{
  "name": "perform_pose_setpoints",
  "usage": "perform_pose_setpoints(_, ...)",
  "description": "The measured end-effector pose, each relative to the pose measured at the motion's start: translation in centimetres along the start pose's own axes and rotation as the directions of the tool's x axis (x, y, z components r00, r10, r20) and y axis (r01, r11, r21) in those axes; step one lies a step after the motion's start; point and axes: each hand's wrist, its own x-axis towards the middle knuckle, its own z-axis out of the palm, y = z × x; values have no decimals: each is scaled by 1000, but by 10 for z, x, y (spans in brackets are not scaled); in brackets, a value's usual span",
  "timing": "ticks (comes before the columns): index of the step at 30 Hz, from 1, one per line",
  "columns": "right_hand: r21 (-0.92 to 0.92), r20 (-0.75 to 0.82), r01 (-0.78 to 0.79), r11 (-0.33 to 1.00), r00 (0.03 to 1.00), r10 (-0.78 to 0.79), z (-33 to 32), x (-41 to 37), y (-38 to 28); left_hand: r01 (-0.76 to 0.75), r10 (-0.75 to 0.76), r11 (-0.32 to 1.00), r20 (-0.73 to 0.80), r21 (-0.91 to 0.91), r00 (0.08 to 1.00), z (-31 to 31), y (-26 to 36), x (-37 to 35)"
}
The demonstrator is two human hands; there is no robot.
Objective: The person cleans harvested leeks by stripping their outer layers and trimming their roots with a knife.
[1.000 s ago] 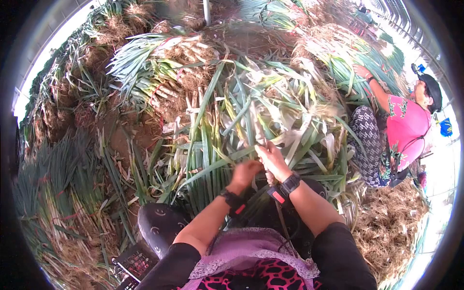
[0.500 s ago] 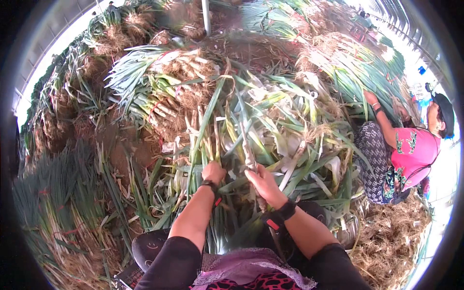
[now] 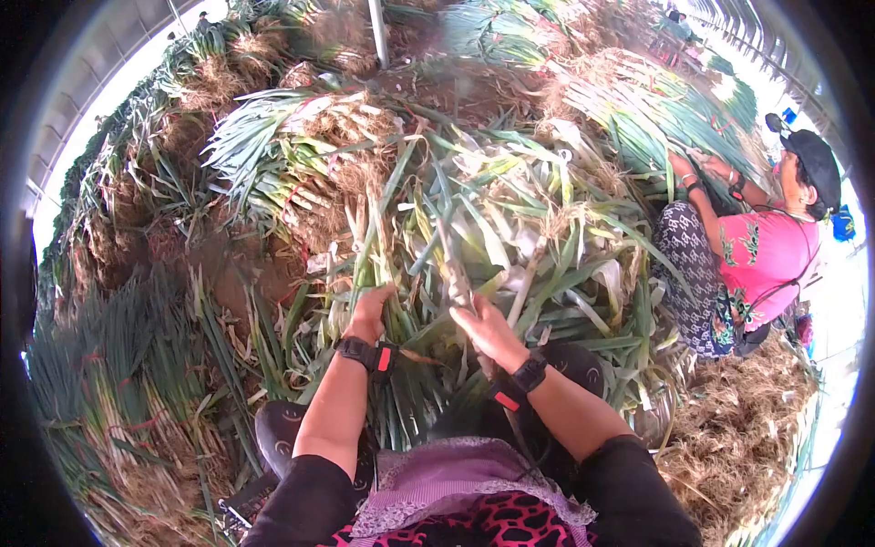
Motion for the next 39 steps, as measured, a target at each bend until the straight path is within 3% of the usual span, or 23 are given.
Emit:
perform_pose_setpoints(1, -36, 49, 7, 999, 999, -5, 2, -12, 6, 39, -38, 999, 91, -2, 995, -15, -14, 4)
perform_pose_setpoints(4, -141, 179, -60, 988, 980, 85, 12, -47, 18, -16, 22, 996, 71, -91, 997, -17, -45, -12)
perform_pose_setpoints(5, -188, 192, -26, 982, 979, 63, 14, -59, 15, -63, 77, 993, 143, -100, 987, -22, -54, -10)
perform_pose_setpoints(9, -370, 193, -41, 928, 974, 120, 25, -89, 34, -59, 58, 998, 73, 6, 996, -30, -74, 3)
perform_pose_setpoints(11, -424, 199, -28, 905, 972, 124, 30, -95, 51, -190, 201, 975, -96, 111, 975, -26, -86, -1)
perform_pose_setpoints(13, -438, 216, -35, 899, 966, 143, 34, -100, 42, -356, 408, 898, -190, 257, 893, -41, -114, 19)
perform_pose_setpoints(16, -436, 196, -40, 899, 971, 138, 39, -95, 44, -416, 571, 743, -171, 524, 803, -36, -123, 19)
perform_pose_setpoints(17, -432, 184, -41, 901, 974, 132, 40, -90, 47, -335, 489, 770, -164, 543, 857, -30, -113, 5)
perform_pose_setpoints(20, -497, 171, -87, 863, 965, 196, 40, -73, 43, -335, 519, 660, -86, 673, 850, -33, -111, 2)
perform_pose_setpoints(23, -446, 167, -83, 891, 970, 174, 47, -58, 44, -423, 687, 551, -104, 719, 719, -30, -114, 3)
perform_pose_setpoints(26, -430, 166, -64, 901, 975, 148, 55, -43, 43, -307, 533, 711, -199, 633, 822, -33, -112, 2)
perform_pose_setpoints(29, -451, 171, -20, 892, 979, 108, 59, -23, 66, -196, 486, 583, -145, 788, 862, -35, -104, 2)
perform_pose_setpoints(32, -464, 171, -56, 884, 973, 152, 63, -11, 58, -75, 359, 594, -181, 801, 916, -23, -83, -22)
perform_pose_setpoints(35, -527, 134, -106, 843, 969, 206, 67, 0, 52, -52, 550, 282, -116, 958, 827, -20, -83, -31)
perform_pose_setpoints(39, -571, 100, -91, 816, 979, 179, 70, 19, 60, -2, 346, 445, -170, 895, 923, -23, -82, -27)
